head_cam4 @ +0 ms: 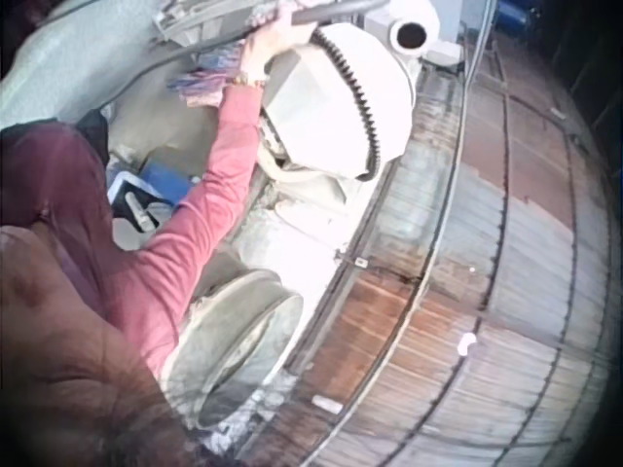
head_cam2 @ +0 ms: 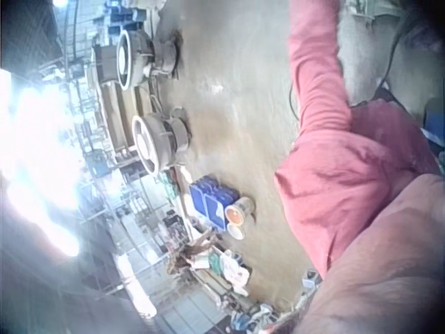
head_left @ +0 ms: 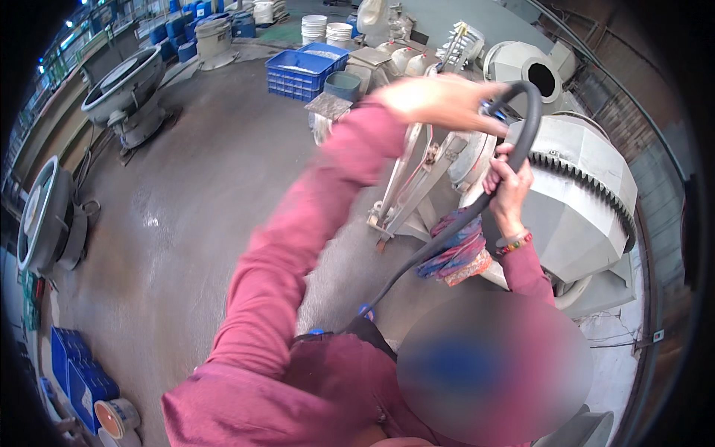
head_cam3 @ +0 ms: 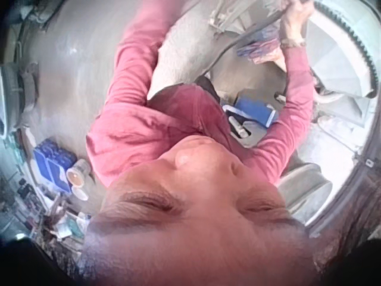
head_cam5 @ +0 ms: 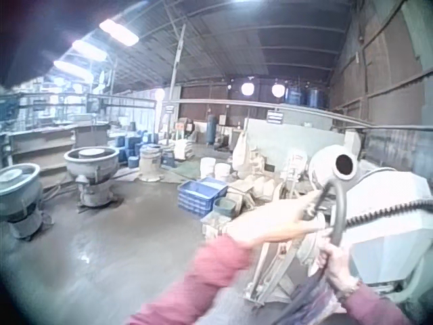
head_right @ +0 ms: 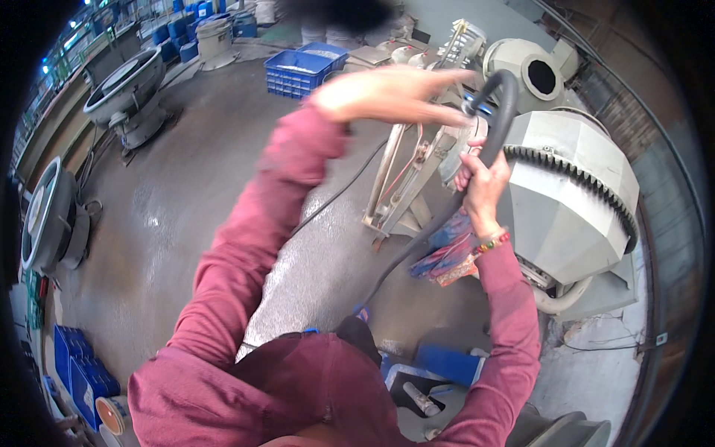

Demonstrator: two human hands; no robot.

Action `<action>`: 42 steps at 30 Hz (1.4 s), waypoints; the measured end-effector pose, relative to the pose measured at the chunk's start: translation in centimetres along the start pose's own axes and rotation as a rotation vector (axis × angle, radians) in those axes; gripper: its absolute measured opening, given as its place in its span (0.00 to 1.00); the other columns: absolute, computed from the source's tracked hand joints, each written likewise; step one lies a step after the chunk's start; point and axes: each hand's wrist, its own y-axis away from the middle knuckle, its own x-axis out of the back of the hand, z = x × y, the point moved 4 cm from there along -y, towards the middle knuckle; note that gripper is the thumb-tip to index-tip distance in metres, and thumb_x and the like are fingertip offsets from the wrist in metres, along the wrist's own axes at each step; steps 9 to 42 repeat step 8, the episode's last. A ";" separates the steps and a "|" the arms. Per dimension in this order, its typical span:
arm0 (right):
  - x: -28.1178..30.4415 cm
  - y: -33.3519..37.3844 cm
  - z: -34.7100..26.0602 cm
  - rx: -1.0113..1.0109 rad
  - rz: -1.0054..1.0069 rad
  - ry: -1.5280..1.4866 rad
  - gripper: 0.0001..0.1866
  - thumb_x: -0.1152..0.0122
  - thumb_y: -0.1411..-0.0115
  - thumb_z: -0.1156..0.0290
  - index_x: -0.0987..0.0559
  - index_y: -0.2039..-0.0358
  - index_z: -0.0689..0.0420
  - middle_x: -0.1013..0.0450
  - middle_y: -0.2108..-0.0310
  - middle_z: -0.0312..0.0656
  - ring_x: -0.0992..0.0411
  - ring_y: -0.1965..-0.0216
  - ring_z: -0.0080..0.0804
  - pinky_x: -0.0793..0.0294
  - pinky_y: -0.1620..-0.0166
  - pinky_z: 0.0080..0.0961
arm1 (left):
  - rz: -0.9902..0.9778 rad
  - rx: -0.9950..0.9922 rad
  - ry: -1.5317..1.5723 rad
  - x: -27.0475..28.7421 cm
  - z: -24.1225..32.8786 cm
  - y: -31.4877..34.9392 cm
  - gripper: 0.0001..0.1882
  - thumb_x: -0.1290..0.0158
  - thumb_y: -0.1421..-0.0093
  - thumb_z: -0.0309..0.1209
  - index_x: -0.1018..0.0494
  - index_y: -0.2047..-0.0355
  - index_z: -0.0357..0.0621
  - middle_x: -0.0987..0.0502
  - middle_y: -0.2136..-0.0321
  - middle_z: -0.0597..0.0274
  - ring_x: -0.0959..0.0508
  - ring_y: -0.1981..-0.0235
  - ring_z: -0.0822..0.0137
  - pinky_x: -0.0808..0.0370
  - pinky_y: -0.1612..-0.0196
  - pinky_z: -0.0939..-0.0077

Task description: The person operates a large industrial mixing machine, using a hose to spray liquid into the rotating drum. They repeatedly adjust the hose position and interact with the machine's controls while the drum spins.

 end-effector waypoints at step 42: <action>2.2 -15.7 15.9 -0.061 0.016 -0.047 0.11 0.42 0.50 0.78 0.32 0.66 0.57 0.39 0.83 0.34 0.40 0.90 0.22 0.37 0.86 0.19 | 0.047 0.591 -0.145 6.7 -17.3 13.9 0.29 0.40 0.43 0.33 0.32 0.42 0.43 0.23 0.54 0.46 0.23 0.51 0.58 0.28 0.49 0.67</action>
